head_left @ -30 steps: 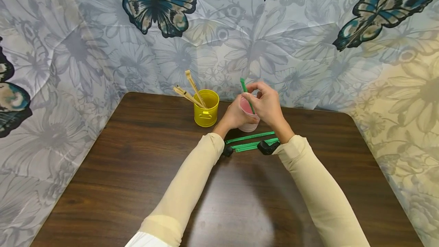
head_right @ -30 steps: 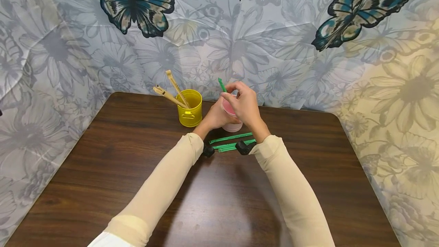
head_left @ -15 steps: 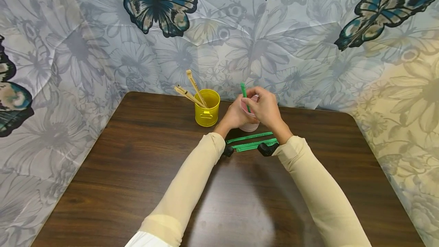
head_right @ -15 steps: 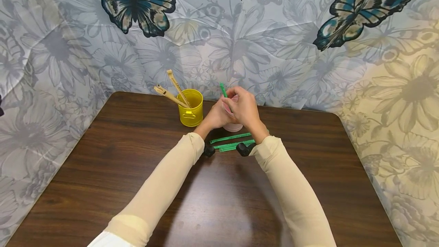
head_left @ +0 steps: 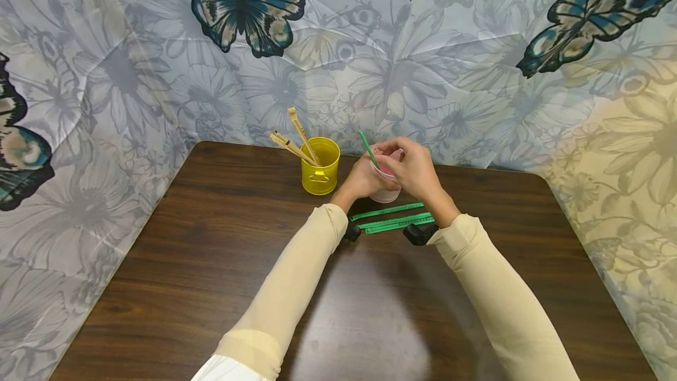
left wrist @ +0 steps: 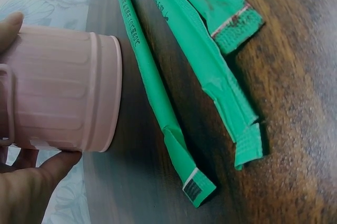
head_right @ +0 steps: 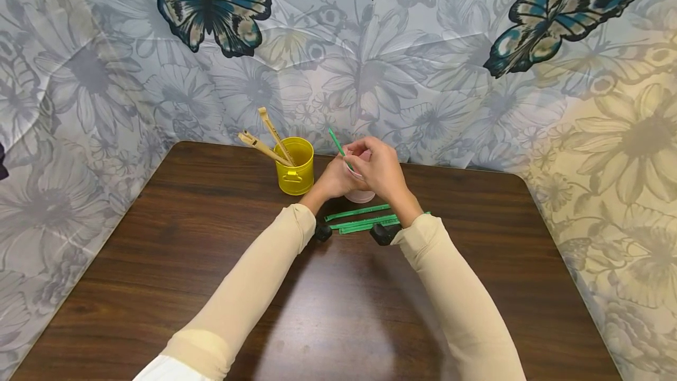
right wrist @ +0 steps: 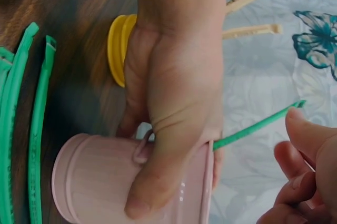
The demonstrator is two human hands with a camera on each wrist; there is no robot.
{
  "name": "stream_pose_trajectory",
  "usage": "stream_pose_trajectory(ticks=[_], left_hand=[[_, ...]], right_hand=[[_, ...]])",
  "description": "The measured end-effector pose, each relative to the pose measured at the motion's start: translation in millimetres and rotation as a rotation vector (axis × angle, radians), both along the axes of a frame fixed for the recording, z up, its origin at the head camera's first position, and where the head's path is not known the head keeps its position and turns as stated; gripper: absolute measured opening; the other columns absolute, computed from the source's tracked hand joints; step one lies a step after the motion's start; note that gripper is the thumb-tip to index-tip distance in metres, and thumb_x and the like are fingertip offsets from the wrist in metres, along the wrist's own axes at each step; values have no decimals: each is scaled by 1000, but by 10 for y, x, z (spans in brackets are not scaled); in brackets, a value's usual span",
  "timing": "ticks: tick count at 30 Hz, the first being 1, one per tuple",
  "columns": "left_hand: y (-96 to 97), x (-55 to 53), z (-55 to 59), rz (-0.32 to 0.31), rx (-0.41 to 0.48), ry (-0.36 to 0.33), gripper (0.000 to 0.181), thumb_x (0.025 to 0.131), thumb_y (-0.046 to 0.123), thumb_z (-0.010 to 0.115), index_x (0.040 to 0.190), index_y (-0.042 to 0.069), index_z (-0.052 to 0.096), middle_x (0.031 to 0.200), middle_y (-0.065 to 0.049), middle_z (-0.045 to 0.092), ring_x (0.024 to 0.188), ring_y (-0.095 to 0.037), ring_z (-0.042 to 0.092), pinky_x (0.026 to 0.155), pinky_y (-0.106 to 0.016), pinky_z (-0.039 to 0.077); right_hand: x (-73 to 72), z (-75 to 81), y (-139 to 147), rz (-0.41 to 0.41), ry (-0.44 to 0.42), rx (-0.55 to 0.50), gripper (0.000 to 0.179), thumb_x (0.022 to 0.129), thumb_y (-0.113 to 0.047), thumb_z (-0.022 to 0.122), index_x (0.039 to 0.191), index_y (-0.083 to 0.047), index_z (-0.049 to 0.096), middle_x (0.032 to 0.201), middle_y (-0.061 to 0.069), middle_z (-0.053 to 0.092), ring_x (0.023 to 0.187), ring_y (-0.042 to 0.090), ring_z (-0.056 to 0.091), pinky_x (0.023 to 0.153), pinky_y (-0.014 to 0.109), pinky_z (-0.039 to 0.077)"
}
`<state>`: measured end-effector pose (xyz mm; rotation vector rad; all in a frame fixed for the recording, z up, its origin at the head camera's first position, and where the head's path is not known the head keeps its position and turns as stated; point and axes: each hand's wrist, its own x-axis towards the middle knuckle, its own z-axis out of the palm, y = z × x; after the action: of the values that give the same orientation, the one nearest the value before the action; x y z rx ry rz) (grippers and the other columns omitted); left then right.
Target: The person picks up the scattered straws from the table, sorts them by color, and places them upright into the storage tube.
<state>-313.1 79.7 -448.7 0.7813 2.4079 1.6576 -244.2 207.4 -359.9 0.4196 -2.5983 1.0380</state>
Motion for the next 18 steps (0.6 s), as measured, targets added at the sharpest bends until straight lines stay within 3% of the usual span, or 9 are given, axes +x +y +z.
stream_pose_trajectory(ticks=[4, 9, 15, 18], left_hand=[[-7, 11, 1, 22, -4, -6, 93, 70, 23, 94, 148, 18, 44, 145, -2, 55, 127, -18, 58, 106, -30, 50], [-4, 35, -11, 51, 53, -40, 98, 69, 19, 95, 150, 15, 41, 138, -6, 62, 125, -19, 61, 106, -30, 51], [6, 62, -21, 77, 61, -52, 101, 65, 14, 97, 149, 16, 42, 133, -6, 65, 124, -19, 62, 106, -33, 51], [15, 65, -17, 81, 49, -45, 101, 64, 14, 97, 148, 16, 42, 132, -6, 66, 123, -19, 62, 105, -34, 51]], right_hand=[[156, -4, 96, 27, -14, 37, 15, 91, -21, 78, 99, -7, 75, 87, 8, 74, 67, 18, 56, 57, 23, 43], [378, -88, 274, 89, -75, 93, 10, 90, -21, 79, 92, -12, 74, 77, 4, 71, 62, 14, 56, 53, 22, 45], [550, -353, 509, 152, -218, 169, 7, 90, -23, 79, 93, -19, 74, 85, -2, 74, 63, 10, 56, 57, 24, 47], [582, -534, 604, 157, -245, 223, 12, 89, -24, 79, 97, -16, 76, 93, -1, 74, 75, 15, 64, 68, 31, 54]])
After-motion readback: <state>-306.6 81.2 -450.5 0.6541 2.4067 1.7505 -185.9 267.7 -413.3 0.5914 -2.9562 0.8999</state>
